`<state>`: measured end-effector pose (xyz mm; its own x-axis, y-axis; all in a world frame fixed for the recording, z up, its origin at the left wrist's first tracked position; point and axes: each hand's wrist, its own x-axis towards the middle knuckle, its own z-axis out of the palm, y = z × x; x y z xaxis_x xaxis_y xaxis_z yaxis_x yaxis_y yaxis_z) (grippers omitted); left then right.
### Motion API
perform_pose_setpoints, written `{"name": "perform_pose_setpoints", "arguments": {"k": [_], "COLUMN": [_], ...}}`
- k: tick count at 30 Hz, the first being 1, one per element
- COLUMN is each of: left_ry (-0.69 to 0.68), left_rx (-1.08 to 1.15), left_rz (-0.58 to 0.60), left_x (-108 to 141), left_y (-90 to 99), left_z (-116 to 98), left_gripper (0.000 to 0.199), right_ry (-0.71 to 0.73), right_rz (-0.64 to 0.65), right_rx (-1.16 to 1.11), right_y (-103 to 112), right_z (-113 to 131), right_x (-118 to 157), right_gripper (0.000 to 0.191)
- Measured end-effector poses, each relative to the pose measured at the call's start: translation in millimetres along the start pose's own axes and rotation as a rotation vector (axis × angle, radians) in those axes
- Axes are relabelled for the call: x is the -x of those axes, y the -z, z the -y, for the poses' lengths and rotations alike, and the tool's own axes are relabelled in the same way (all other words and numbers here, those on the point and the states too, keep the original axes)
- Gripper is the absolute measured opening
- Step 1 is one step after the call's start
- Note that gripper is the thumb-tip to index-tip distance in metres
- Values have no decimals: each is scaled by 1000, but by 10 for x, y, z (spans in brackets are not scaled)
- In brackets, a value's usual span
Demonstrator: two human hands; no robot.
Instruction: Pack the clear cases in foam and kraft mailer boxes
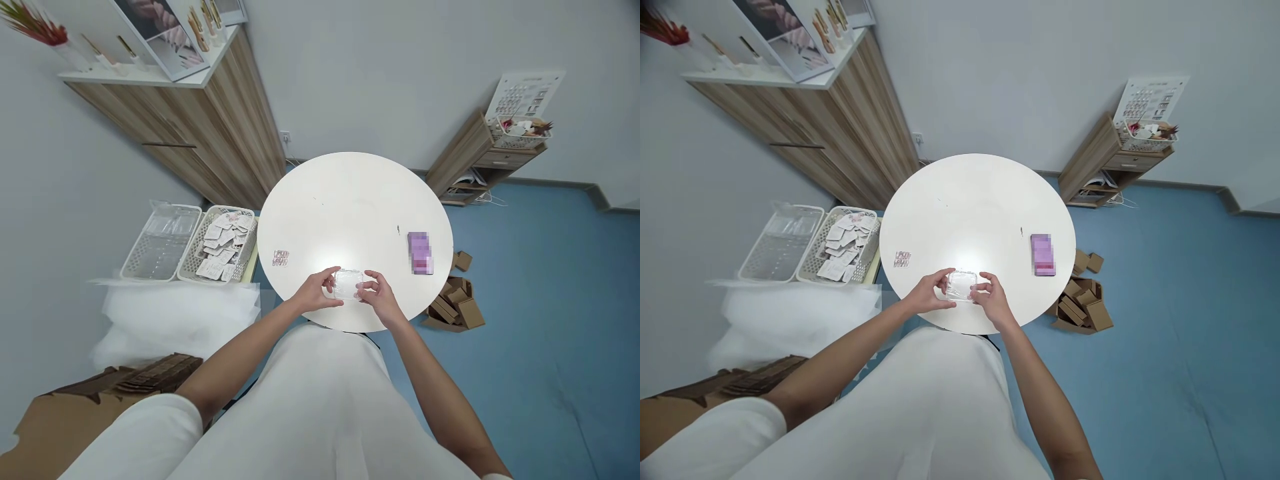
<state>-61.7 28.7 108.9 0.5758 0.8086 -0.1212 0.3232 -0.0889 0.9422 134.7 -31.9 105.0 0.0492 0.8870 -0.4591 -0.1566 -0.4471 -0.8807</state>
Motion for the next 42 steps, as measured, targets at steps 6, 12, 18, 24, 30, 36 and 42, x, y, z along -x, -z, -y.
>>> {"name": "perform_pose_setpoints", "arguments": {"k": [6, 12, 18, 24, 30, 36, 42], "left_ry": [-15, -38, 8, 41, 80, 104, 175], "left_rx": [49, 74, 174, 290, 399, 400, 495], "left_rz": [11, 42, 46, 41, 81, 82, 125], "left_x": [18, 57, 91, 94, 90, 85, 104], "left_y": [99, 115, 98, 89, 13, -12, -64], "left_z": [-71, -93, -123, -124, -93, -48, -23], "left_gripper": [73, 72, 76, 81, 84, 84, 93], "right_ry": [325, 484, 525, 553, 505, 305, 167], "right_rz": [91, 150, 104, 132, 67, 73, -79], "right_rx": [379, 540, 488, 438, 397, 187, 33], "right_y": [-34, -10, -28, -38, -47, -38, -33], "right_z": [130, 274, 348, 354, 445, 451, 338], "right_x": [168, 195, 162, 98, -43, -182, -249], "right_gripper": [70, 65, 64, 58, 31, 38, 40]}}
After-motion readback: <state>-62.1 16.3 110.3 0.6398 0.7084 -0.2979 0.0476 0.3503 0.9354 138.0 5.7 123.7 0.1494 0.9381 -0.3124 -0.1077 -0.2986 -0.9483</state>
